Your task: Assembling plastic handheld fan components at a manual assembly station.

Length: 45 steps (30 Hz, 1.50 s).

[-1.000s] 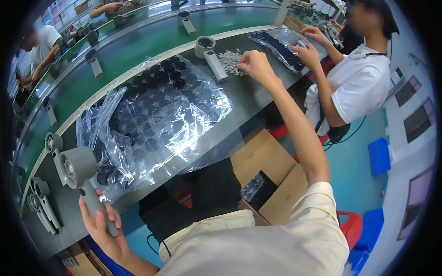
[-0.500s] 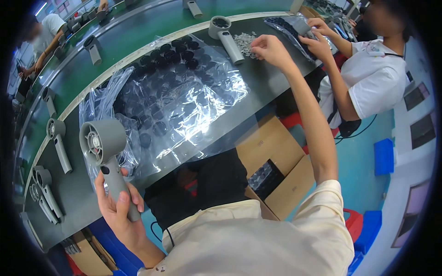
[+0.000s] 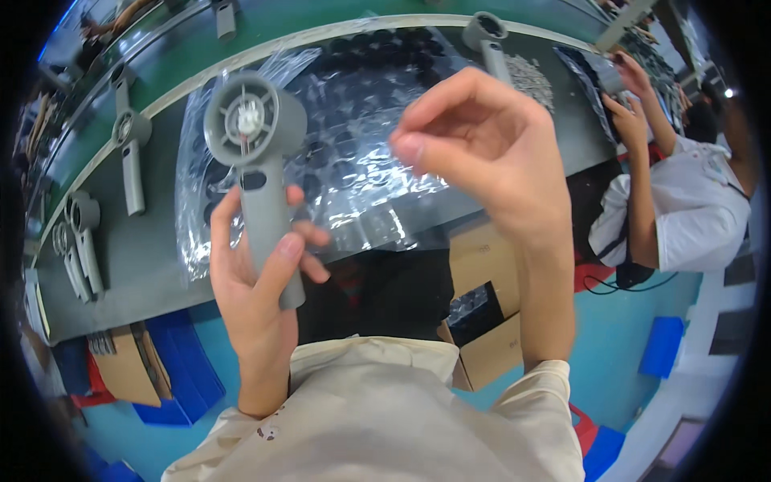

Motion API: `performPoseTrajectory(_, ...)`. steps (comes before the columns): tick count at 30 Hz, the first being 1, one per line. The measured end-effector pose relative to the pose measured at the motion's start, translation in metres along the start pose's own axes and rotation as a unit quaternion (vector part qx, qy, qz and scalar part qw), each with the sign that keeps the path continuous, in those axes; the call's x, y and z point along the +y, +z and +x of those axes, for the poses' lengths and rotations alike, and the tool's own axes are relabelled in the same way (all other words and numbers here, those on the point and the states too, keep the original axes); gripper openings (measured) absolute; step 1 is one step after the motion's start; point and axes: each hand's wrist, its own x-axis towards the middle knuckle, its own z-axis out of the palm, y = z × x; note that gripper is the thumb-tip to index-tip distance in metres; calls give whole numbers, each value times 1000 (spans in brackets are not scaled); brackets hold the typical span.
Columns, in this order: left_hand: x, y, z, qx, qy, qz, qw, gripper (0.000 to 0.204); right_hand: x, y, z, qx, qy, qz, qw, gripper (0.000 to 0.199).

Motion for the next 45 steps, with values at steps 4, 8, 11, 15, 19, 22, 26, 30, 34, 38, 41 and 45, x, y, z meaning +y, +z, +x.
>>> performPoseTrajectory(4,8,4,2,26,80,-16,996,67,5,49,0,-23,-19,51,998,21)
performPoseTrajectory(8,6,-4,3,6,122,-39,992,69,8,69,-4,-36,-61,2,997,20)
performPoseTrajectory(11,8,-11,4,30,131,-30,991,71,7,79,-5,-52,-93,-73,992,20)
performPoseTrajectory(15,4,-27,3,21,162,9,987,72,6,84,-4,-100,-87,-156,979,20)
performPoseTrajectory(19,9,-31,-3,2,151,36,988,66,-6,91,-5,-129,-179,-317,922,23)
performPoseTrajectory(22,7,-35,-6,2,129,45,991,64,-5,96,-9,-136,-199,-354,904,24)
performPoseTrajectory(26,9,-42,-12,17,103,72,992,63,-6,100,-9,-187,-215,-400,871,24)
performPoseTrajectory(30,13,-49,-16,39,97,73,992,63,-10,107,-1,-248,-250,-425,834,24)
performPoseTrajectory(34,13,-55,-19,48,101,71,991,63,-4,110,5,-286,-251,-401,833,24)
performPoseTrajectory(38,14,-62,-24,64,118,92,987,56,-20,117,17,-215,-221,-339,889,27)
performPoseTrajectory(41,9,-62,-26,81,124,89,985,51,-26,115,29,-168,-202,-233,936,18)
performPoseTrajectory(45,7,-62,-30,73,134,95,984,51,-18,127,38,-157,-141,-134,968,13)
